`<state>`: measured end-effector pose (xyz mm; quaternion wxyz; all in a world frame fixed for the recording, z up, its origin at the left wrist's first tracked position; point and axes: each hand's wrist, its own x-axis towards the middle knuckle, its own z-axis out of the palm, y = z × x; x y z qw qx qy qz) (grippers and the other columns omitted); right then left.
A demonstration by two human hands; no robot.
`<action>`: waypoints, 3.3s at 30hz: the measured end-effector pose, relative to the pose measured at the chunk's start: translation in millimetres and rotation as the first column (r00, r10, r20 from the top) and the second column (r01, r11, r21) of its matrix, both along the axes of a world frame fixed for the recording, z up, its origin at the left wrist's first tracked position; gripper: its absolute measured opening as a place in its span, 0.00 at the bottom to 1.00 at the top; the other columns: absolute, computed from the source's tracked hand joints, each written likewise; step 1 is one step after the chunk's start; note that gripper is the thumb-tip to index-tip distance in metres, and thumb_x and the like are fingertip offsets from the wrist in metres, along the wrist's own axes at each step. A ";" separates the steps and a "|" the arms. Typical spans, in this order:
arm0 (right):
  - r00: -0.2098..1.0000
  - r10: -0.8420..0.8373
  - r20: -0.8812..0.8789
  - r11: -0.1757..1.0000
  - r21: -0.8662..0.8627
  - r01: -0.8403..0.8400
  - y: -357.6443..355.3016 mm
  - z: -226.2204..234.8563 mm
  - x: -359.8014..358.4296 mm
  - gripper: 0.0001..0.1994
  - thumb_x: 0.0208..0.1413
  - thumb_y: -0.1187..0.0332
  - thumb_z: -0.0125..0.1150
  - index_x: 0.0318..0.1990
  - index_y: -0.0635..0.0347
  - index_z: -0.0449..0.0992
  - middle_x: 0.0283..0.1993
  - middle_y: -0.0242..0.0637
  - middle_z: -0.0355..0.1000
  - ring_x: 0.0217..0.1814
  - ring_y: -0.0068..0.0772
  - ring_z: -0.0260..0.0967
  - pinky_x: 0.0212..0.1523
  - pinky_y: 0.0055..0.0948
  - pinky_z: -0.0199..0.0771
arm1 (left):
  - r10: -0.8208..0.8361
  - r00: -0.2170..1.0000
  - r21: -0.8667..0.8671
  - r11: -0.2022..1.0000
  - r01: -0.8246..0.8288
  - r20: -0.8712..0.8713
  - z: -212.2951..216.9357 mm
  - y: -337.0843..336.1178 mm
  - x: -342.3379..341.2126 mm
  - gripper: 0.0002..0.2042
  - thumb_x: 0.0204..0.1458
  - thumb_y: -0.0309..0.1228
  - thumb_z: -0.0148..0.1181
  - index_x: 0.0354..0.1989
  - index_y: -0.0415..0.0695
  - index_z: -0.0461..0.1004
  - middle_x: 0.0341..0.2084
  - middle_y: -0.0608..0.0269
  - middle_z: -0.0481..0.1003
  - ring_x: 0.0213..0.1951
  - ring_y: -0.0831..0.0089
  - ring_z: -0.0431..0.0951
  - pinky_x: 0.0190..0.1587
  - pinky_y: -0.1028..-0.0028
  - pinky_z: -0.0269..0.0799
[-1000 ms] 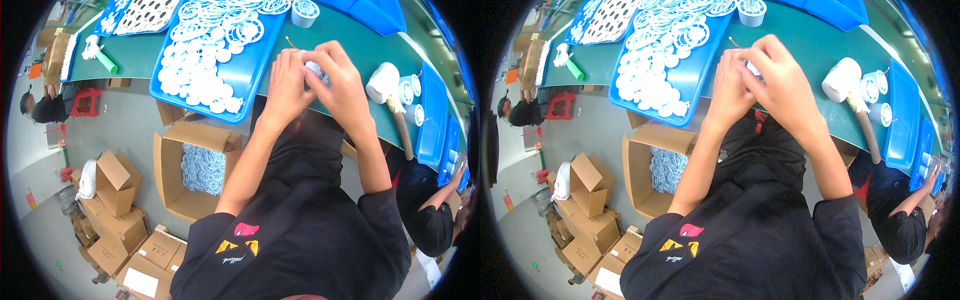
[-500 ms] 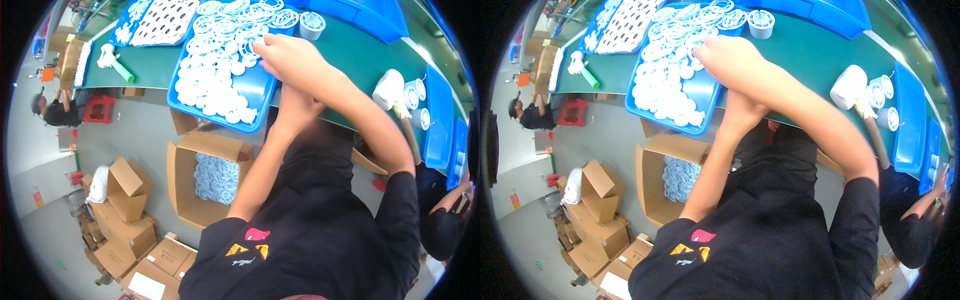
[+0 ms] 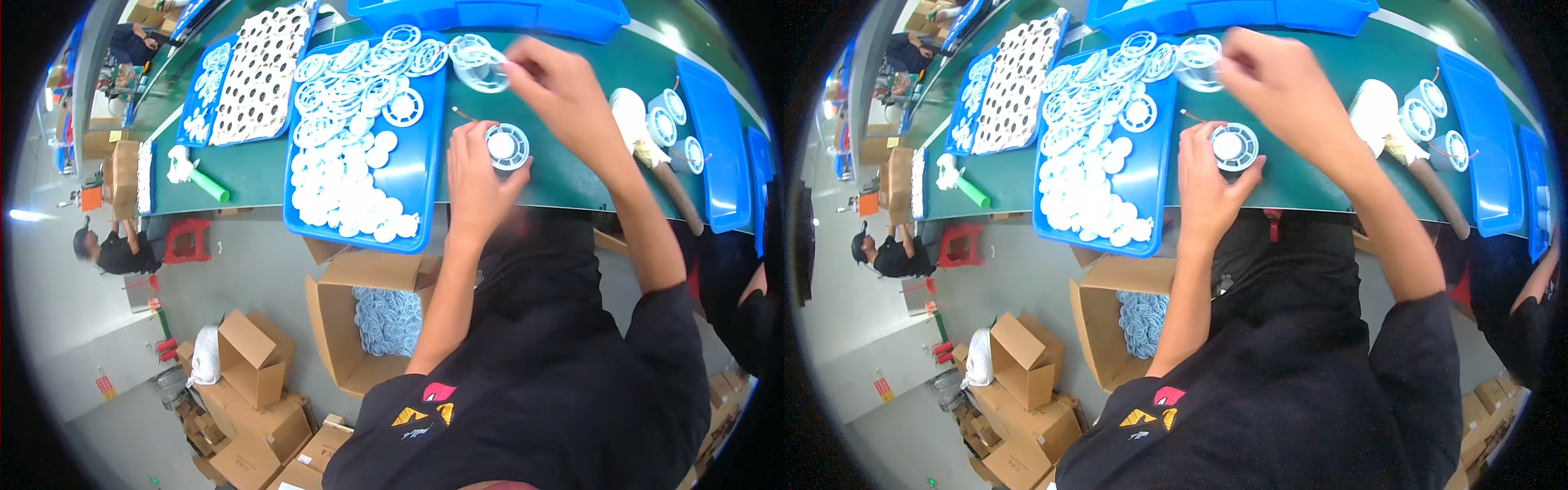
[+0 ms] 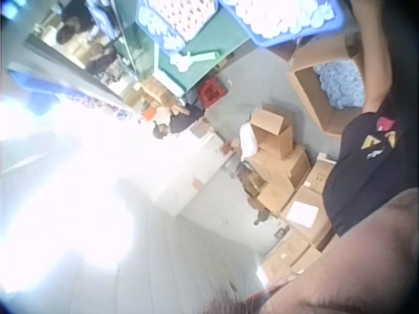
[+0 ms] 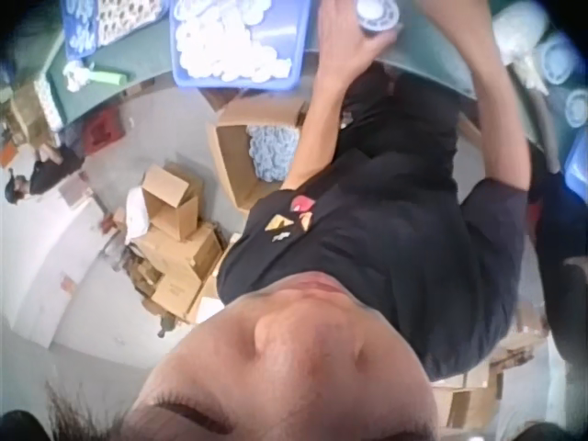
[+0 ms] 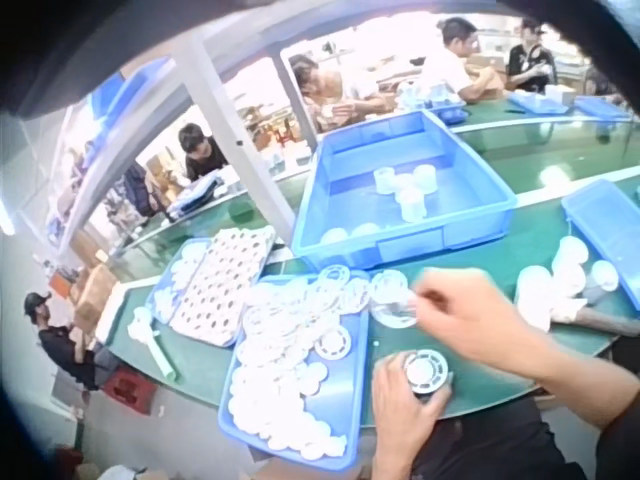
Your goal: Assembling white plastic electronic components by attaching wires and using a rubber mallet at a factory workbench.
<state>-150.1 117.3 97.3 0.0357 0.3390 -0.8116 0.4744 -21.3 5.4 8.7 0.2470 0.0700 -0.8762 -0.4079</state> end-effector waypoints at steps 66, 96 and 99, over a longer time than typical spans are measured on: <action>0.730 0.067 0.680 0.859 -0.412 0.305 39.1 -54.0 38.0 0.12 0.70 0.67 0.64 0.53 0.65 0.75 0.43 0.32 0.76 0.33 0.15 0.69 0.32 0.19 0.69 | 0.079 0.996 -0.094 0.992 -0.081 -0.029 -5.1 6.5 0.5 0.37 0.44 0.34 0.78 0.65 0.40 0.69 0.53 0.48 0.73 0.51 0.49 0.76 0.53 0.56 0.71; 0.965 -0.182 -0.186 0.932 0.280 0.230 32.8 -86.0 22.8 0.27 0.55 0.67 0.73 0.62 0.65 0.74 0.66 0.46 0.72 0.64 0.53 0.67 0.64 0.45 0.72 | -0.123 0.983 0.183 0.978 0.097 0.136 -0.6 -13.1 9.6 0.35 0.50 0.27 0.76 0.67 0.37 0.68 0.58 0.51 0.78 0.56 0.65 0.80 0.61 0.67 0.74; 0.955 -0.120 -0.271 0.965 0.195 0.176 36.3 -89.7 20.7 0.27 0.54 0.66 0.74 0.61 0.68 0.75 0.62 0.49 0.74 0.63 0.53 0.67 0.63 0.45 0.73 | -0.137 0.986 0.193 0.974 0.116 0.096 -3.7 -13.8 7.8 0.35 0.48 0.29 0.80 0.64 0.37 0.70 0.56 0.52 0.80 0.56 0.65 0.81 0.60 0.67 0.75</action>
